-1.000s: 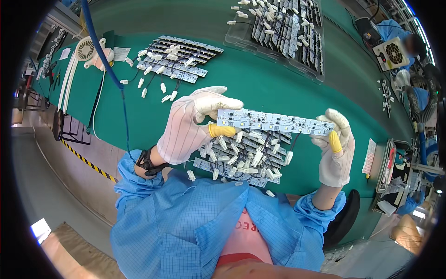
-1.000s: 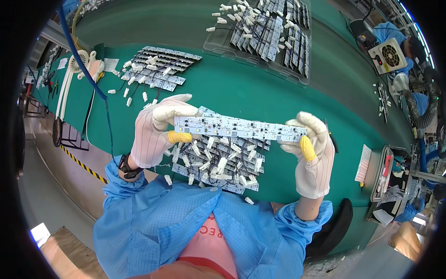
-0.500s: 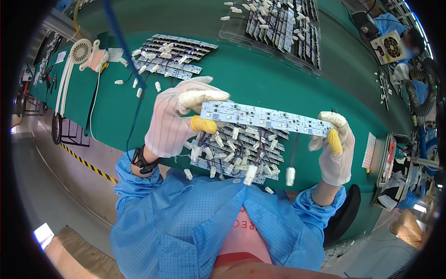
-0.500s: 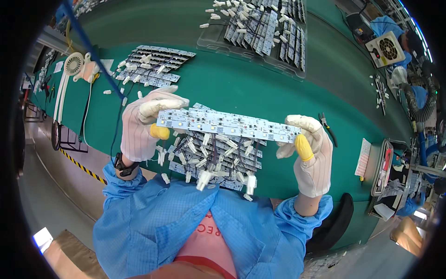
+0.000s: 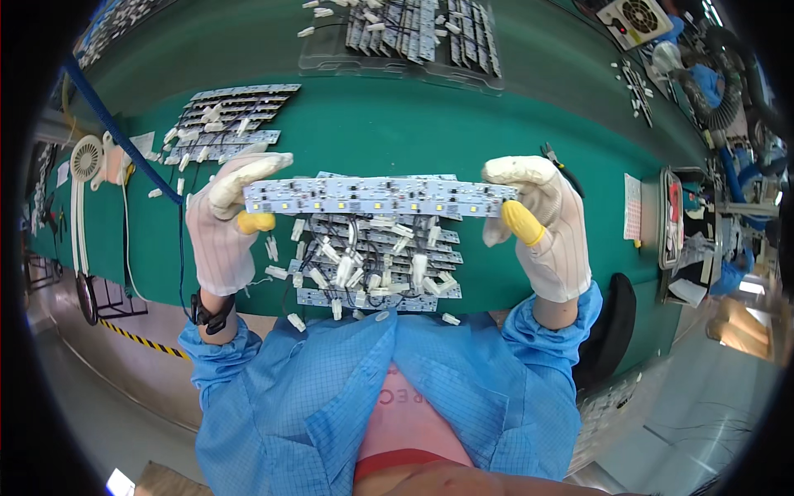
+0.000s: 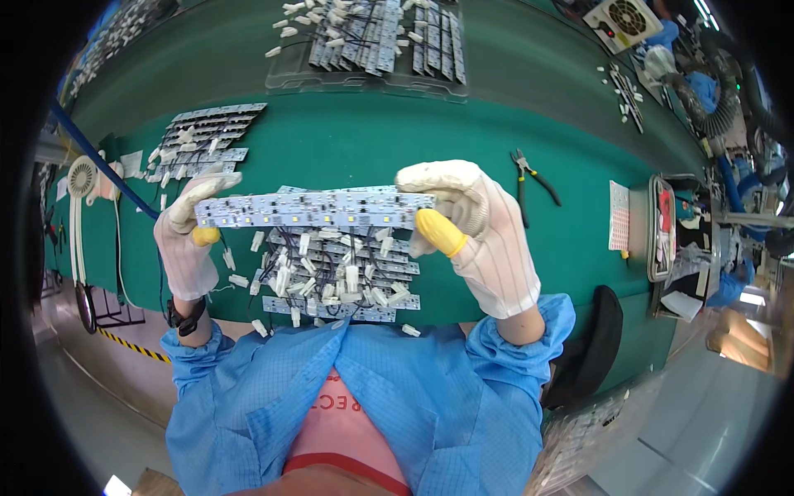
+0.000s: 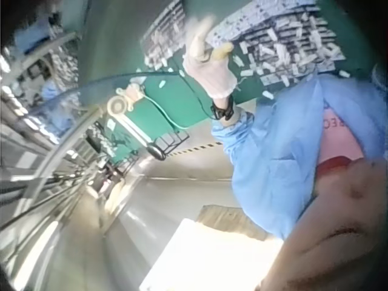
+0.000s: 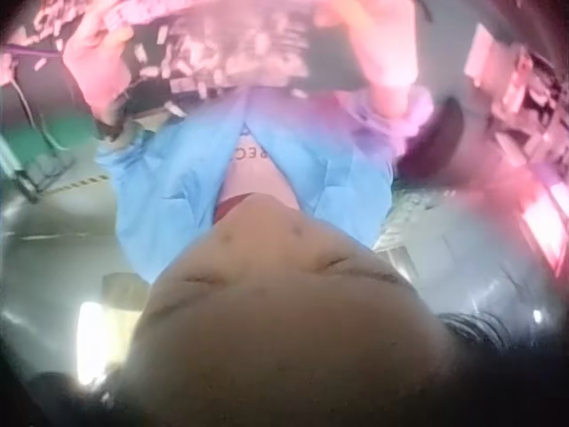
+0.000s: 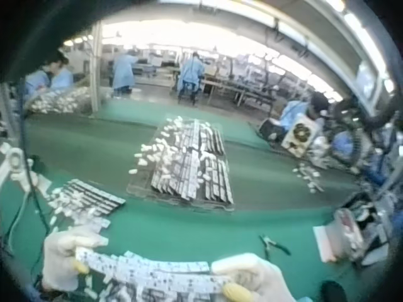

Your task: Inspecting and handling strips of printed circuit boards on an assembly line.

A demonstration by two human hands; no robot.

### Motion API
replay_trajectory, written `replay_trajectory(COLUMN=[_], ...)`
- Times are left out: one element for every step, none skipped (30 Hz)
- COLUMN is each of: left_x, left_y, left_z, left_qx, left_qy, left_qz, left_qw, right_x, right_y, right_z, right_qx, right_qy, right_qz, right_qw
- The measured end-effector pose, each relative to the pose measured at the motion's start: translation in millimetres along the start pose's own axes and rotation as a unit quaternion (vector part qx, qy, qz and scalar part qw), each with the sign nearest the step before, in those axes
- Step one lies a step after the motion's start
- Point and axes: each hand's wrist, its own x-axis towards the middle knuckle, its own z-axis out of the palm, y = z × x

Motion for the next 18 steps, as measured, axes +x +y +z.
replay_trajectory(left_x=[-0.5, -1.1, -1.4, -1.6, -0.2, 3.3, 6.4, 9.3, 10.6, 11.5, 11.1, 10.3, 9.4, 7.8, 3.5, 0.8, 0.0, -0.1], left_y=[-1.5, -4.5, -4.1, -1.9, 0.3, 2.4, 3.1, 3.3, 5.4, 9.6, 9.2, 8.7, 7.6, 3.4, -2.8, -5.9, -4.4, -2.1], left_z=[0.0, -1.5, -0.3, 0.6, 1.1, 1.2, 1.1, 1.0, -0.2, -1.0, 0.3, 0.3, 0.1, 0.9, 1.6, 0.3, -0.3, 1.5], left_qx=[-0.020, -0.016, -0.021, -0.023, -0.024, 0.042, 0.037, 0.074, 0.114, 0.194, 0.193, 0.167, 0.141, 0.143, 0.068, -0.006, -0.002, -0.043], left_qy=[0.005, 0.003, -0.003, 0.011, 0.025, 0.017, 0.011, -0.009, -0.025, -0.040, -0.042, -0.029, -0.016, -0.015, 0.006, 0.028, 0.034, 0.034], left_qz=[-0.006, -0.014, -0.013, -0.046, -0.079, -0.096, -0.094, -0.100, -0.108, -0.107, -0.106, -0.104, -0.101, -0.101, -0.074, -0.046, -0.047, -0.047], left_qw=[1.000, 1.000, 1.000, 0.999, 0.996, 0.994, 0.995, 0.992, 0.987, 0.974, 0.975, 0.980, 0.985, 0.984, 0.995, 0.999, 0.998, 0.997], right_x=[0.2, 0.6, 0.0, 0.4, 0.9, 1.5, 1.0, 0.1, 0.0, 0.9, 1.1, 1.5, 2.1, 2.7, 3.1, 3.0, 3.5, 5.0], right_y=[0.8, 2.4, 3.1, 0.3, 0.3, -0.1, -0.6, -3.4, -3.1, -2.8, -2.6, -4.1, -6.9, -8.5, -6.9, -4.1, -0.9, 2.7], right_z=[-1.8, -4.0, -5.6, -0.1, -0.4, -2.3, -3.2, -1.5, -2.3, -3.6, -4.5, -4.1, -3.4, -2.9, -2.5, -2.9, -3.7, -6.0], right_qx=[-0.002, -0.026, -0.050, -0.010, -0.012, 0.012, 0.035, 0.040, 0.040, 0.030, 0.020, 0.021, 0.014, 0.007, 0.010, 0.012, 0.015, -0.032], right_qy=[0.006, -0.002, -0.009, -0.006, 0.001, -0.028, -0.057, -0.057, -0.053, -0.063, -0.073, -0.073, -0.057, -0.042, -0.048, -0.036, -0.024, -0.025], right_qz=[0.001, 0.005, 0.010, 0.002, 0.003, -0.003, -0.009, -0.010, -0.009, -0.001, 0.007, 0.007, 0.006, 0.006, 0.005, 0.009, 0.012, -0.008], right_qw=[1.000, 1.000, 0.999, 1.000, 1.000, 1.000, 0.998, 0.998, 0.998, 0.998, 0.997, 0.997, 0.998, 0.999, 0.999, 0.999, 1.000, 0.999])
